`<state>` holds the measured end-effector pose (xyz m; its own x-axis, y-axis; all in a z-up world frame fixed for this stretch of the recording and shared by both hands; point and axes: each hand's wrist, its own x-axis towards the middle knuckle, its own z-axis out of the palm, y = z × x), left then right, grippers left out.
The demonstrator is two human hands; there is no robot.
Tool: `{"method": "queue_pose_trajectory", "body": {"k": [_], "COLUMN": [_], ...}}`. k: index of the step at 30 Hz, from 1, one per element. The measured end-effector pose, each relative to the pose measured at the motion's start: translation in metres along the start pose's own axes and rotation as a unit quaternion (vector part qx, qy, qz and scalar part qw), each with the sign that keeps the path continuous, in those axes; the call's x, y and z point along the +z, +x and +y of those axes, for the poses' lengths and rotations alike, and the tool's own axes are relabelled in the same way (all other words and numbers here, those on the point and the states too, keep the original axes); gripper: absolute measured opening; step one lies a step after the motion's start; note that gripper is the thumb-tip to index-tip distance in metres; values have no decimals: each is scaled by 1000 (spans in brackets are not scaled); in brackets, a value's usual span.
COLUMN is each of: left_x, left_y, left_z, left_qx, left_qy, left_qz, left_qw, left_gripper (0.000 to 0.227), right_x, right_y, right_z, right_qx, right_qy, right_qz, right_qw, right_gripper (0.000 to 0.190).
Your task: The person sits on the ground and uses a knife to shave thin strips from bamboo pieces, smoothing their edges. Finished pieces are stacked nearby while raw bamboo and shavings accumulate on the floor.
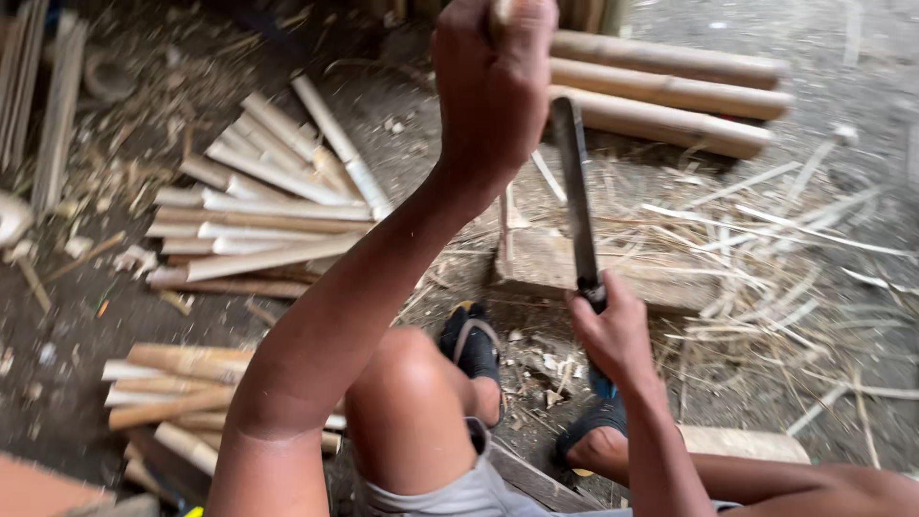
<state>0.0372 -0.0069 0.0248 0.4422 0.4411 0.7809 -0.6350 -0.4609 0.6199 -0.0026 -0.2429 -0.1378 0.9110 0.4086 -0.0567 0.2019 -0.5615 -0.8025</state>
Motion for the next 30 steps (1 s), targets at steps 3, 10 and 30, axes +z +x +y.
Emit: {"method": "queue_pose_trajectory", "body": {"k": [3,10,30], "left_x": [45,83,50], "left_y": [-17,-62,-45], "left_z": [-4,10,71], "left_qx": [-33,-115,105], "left_qy": [-62,-30,-110], "left_qz": [19,7,9], "left_qw": [997,993,988], "left_gripper": [24,7,13], "right_x": [-12,-32,-5], "right_y": [-24,-49,-56], "right_z": [16,30,69], "right_qx": [65,68,124], "right_qy": [21,-56,-59], "right_qz": [17,-17,-54], "right_qw": [998,996,989], "right_gripper": [25,22,25]}}
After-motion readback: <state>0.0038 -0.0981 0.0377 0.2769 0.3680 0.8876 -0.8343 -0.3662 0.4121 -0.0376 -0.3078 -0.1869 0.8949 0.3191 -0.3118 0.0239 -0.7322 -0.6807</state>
